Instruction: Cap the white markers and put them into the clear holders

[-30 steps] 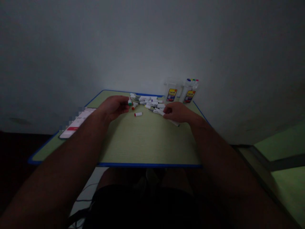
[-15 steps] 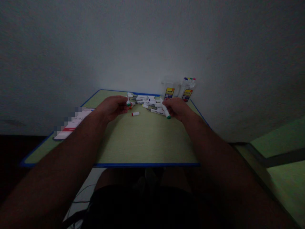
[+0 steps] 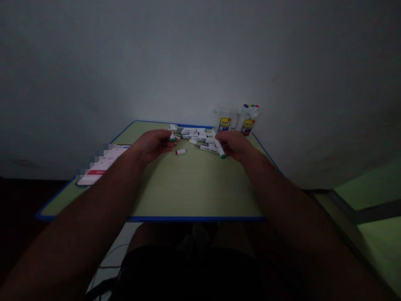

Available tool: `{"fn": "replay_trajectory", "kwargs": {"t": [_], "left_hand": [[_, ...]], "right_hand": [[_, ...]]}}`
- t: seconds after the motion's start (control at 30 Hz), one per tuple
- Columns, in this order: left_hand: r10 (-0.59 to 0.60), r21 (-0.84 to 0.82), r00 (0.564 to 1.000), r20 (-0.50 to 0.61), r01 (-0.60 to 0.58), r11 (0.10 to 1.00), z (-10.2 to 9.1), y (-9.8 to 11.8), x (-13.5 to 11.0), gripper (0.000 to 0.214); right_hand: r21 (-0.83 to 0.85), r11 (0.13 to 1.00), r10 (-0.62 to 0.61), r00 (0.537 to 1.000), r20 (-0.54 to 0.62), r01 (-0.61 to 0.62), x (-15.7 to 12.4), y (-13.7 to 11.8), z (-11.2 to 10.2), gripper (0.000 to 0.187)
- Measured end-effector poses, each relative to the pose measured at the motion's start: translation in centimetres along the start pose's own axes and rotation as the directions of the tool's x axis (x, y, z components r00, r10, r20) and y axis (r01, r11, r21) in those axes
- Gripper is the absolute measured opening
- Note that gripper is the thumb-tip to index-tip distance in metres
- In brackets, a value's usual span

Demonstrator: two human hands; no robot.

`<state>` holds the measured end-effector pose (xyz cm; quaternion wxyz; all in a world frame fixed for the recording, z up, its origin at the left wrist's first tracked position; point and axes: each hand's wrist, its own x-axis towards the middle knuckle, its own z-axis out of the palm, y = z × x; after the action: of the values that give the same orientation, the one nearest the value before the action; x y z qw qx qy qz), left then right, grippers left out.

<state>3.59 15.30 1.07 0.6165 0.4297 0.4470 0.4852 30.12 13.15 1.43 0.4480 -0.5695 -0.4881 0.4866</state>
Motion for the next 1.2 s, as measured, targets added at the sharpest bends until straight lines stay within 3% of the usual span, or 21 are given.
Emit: {"fn": "replay_trajectory", "kwargs": {"t": [0.67, 1.2], "left_hand": [[0.016, 0.036, 0.995, 0.101, -0.02, 0.999, 0.0, -0.5, 0.0, 0.006], [0.067, 0.123, 0.996, 0.054, -0.073, 0.99, 0.8, -1.4, 0.0, 0.007]], "right_hand": [[0.053, 0.997, -0.058, 0.994, 0.09, 0.053, 0.1, 0.4, -0.2, 0.006], [-0.004, 0.997, -0.071, 0.996, 0.051, 0.071, -0.6, -0.2, 0.0, 0.01]]}}
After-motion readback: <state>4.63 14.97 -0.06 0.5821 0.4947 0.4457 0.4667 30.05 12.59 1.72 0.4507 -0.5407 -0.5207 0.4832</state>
